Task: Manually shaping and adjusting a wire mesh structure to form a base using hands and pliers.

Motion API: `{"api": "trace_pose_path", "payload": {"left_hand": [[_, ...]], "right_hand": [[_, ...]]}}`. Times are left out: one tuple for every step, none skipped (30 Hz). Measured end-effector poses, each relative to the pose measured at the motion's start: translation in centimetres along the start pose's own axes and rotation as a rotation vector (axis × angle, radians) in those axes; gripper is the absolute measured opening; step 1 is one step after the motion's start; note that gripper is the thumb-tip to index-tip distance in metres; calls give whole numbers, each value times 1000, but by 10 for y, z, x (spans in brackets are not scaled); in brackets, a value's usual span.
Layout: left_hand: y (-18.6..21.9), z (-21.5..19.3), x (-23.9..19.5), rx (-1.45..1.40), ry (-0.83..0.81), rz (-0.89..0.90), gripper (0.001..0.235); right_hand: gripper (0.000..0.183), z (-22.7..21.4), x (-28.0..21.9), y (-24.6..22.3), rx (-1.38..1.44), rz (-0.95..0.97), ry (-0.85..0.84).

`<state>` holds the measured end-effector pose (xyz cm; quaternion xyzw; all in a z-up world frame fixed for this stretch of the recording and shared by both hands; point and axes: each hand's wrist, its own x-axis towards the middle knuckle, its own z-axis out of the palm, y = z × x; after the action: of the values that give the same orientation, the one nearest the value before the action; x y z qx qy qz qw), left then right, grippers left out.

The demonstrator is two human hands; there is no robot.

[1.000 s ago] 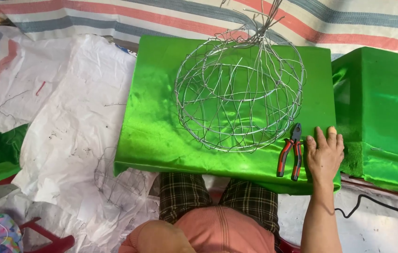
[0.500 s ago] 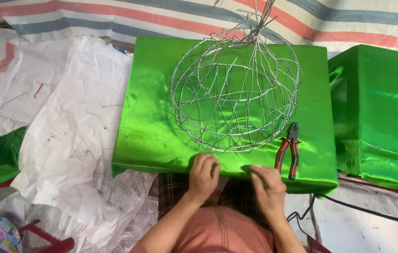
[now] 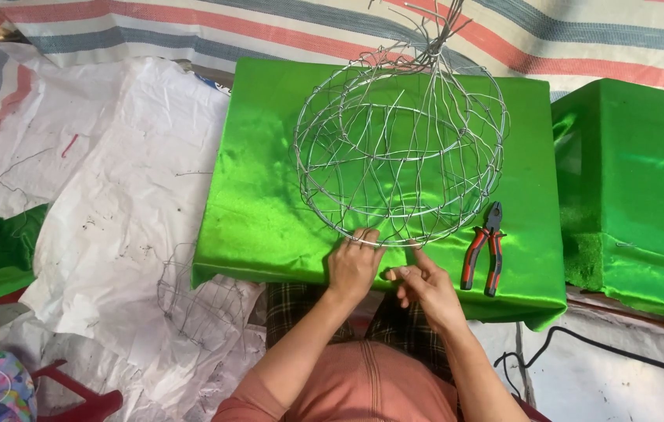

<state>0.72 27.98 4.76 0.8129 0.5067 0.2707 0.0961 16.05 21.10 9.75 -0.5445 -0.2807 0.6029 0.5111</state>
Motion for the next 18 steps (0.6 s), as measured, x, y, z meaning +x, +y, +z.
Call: {"api": "trace_pose_path", "payload": {"left_hand": [[4, -5, 4, 14, -20, -53, 31], [1, 0, 3, 14, -18, -54, 31], [-2, 6, 3, 29, -4, -55, 29], [-5, 12, 4, 45, 11, -56, 27], [-6, 16, 4, 44, 13, -58, 27], [-6, 20, 4, 44, 13, -51, 24], [-8, 23, 3, 45, 13, -46, 22], [-8, 25, 3, 45, 16, -50, 22], [-9, 27, 3, 28, 4, -45, 20], [-10, 29, 3, 11, -8, -41, 19], [-9, 29, 3, 11, -8, -40, 19], [-8, 28, 4, 10, -10, -39, 18], [-7, 27, 4, 9, -13, -38, 18], [-7, 28, 4, 8, -14, -37, 18], [-8, 29, 4, -3, -12, -36, 19], [-8, 30, 3, -15, -10, -35, 19], [-8, 32, 2, -15, -12, -34, 19], [-8, 34, 2, -20, -16, -34, 20]], "right_hand": [[69, 1, 0, -1, 10, 14, 0], [69, 0, 1, 2, 9, 13, -2], [69, -2, 1, 4, 26, 16, -13], [69, -4, 2, 7, 44, 20, -23], [69, -3, 1, 5, 41, 20, -24], [71, -2, -1, 4, 41, 33, -38], [73, 0, -3, 2, 41, 47, -54], [73, 0, -3, 6, 38, 48, -57], [76, 0, -4, 10, 32, 45, -55], [78, 0, -4, 14, 27, 42, -53], [78, 3, -5, 10, 26, 41, -53], [77, 5, -6, 7, 27, 38, -52], [76, 8, -8, 4, 28, 36, -50], [76, 7, -7, 4, 28, 36, -49], [74, 7, -7, 4, 15, 33, -49], [72, 6, -7, 5, 1, 30, -48], [72, 7, -7, 4, 2, 31, -47], [71, 8, -7, 3, -1, 34, -44]]}}
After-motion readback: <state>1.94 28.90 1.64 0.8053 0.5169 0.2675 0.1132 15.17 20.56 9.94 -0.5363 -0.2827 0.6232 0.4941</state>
